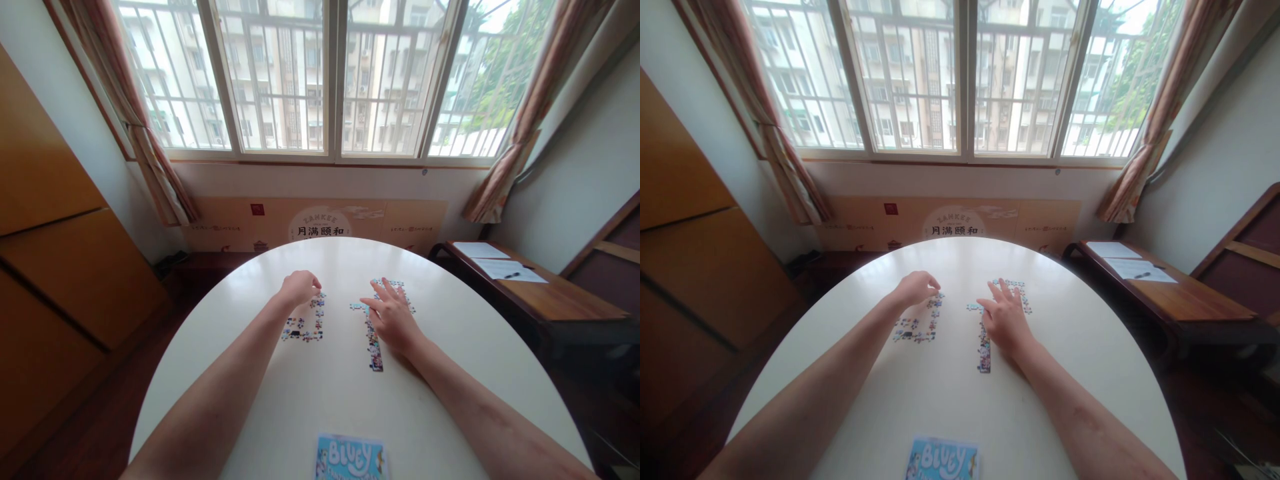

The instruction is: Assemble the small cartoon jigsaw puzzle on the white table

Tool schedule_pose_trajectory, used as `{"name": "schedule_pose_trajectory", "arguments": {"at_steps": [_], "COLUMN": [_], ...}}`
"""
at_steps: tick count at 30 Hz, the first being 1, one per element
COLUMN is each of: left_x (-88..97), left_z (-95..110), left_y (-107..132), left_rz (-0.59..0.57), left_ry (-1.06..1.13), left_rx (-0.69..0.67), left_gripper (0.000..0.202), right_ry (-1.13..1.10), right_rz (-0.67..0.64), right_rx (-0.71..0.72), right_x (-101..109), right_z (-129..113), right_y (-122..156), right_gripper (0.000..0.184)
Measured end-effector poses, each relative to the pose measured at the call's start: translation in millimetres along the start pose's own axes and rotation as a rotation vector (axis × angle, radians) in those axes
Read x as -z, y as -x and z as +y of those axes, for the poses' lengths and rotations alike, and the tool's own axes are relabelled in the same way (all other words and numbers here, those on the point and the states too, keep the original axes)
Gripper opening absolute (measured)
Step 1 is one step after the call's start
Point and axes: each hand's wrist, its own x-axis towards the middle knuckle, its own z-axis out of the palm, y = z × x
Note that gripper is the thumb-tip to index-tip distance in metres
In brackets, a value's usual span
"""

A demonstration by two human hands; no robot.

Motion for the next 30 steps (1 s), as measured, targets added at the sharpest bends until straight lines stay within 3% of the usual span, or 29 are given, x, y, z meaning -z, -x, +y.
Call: {"name": "schedule_pose_trajectory", "arguments": {"at_steps": [13,21,26,30], "left_x": [-6.2,-6.7,-3.5,-11.2], "left_z": [9,9,28,48], "left_y": [2,-2,2,10], "left_rz": [0.028,0.069,-0.018,-0.06], "left_ry": [-0.01,0.157,0.33,0.356], "left_rx": [-0.015,-0.025,-0.117,-0.153], "left_gripper": [0.021,0.016,0.021,0.019], "right_ry": [-0.01,0.001,0.009,0.019], "right_rz": [-0.064,-0.101,-0.102,-0.096], "right_rx": [-0.016,-0.026,-0.01,0.0], "right_x": [2,4,4,3], "right_z": [-4,-6,-7,-6], "right_y": [-1,-2,-2,-2], "right_gripper": [0.042,0.04,0.04,0.041]}}
